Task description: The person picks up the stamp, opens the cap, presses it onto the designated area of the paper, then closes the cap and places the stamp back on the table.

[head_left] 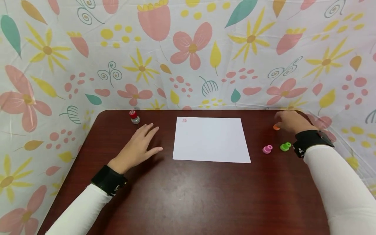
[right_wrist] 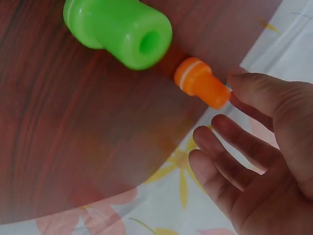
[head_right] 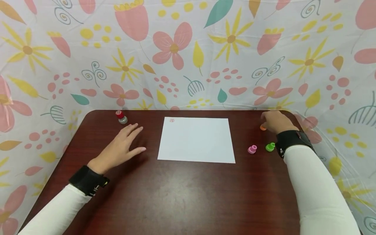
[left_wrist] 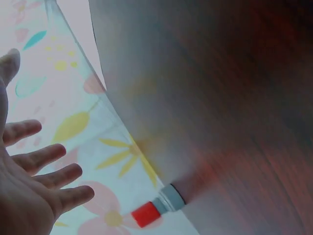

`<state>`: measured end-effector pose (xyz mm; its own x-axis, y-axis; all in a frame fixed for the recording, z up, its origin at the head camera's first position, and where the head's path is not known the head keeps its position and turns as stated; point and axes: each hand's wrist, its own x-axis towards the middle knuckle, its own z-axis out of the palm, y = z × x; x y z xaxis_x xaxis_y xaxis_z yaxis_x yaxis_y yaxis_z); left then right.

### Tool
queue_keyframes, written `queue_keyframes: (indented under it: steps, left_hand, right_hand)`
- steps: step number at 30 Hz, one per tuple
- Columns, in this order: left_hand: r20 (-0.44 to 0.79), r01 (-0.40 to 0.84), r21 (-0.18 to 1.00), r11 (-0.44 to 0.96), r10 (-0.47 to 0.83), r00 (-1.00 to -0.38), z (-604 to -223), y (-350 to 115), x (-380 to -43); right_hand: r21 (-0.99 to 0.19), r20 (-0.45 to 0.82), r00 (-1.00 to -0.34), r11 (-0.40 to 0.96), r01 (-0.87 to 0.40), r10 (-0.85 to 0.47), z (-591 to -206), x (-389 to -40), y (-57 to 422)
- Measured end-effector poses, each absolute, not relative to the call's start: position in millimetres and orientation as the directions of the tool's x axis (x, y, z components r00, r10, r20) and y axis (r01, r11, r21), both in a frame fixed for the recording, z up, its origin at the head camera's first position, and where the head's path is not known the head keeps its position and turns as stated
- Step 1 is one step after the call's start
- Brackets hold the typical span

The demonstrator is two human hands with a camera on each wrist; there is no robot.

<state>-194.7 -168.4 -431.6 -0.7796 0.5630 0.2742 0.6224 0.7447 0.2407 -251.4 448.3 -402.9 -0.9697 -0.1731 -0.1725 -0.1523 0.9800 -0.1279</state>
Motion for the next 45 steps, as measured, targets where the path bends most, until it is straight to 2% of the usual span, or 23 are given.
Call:
queue_keyframes:
  steps: [7,17,26,36,45]
  left_hand:
    - [0.217,0.651,0.095,0.753,0.623,-0.752,-437,-157,-180]
    - [0.18,0.633,0.075,0.77,0.614,-0.768,-438,-147,-169]
    - [0.213,0.636,0.118,0.762,0.607,-0.766,-431,-141,-170]
    - [0.431,0.72,0.143,0.679,0.612,-0.663,-420,-132,-170]
    - [0.53,0.713,0.312,0.627,0.508,-0.679,-403,-117,-167]
  right_hand:
    - [-0.166,-0.243,-0.963,0.983,-0.075,-0.115,-413,-255,448]
    - [-0.122,-0.245,-0.962,0.988,-0.096,-0.124,-415,-256,447]
    - [-0.097,-0.113,-0.97,0.974,-0.205,-0.216,-387,-250,435]
    - [-0.115,0.093,-0.939,0.933,-0.341,-0.332,-360,-249,403]
    - [-0.126,0.313,-0.884,0.907,-0.401,-0.347,-341,-223,355]
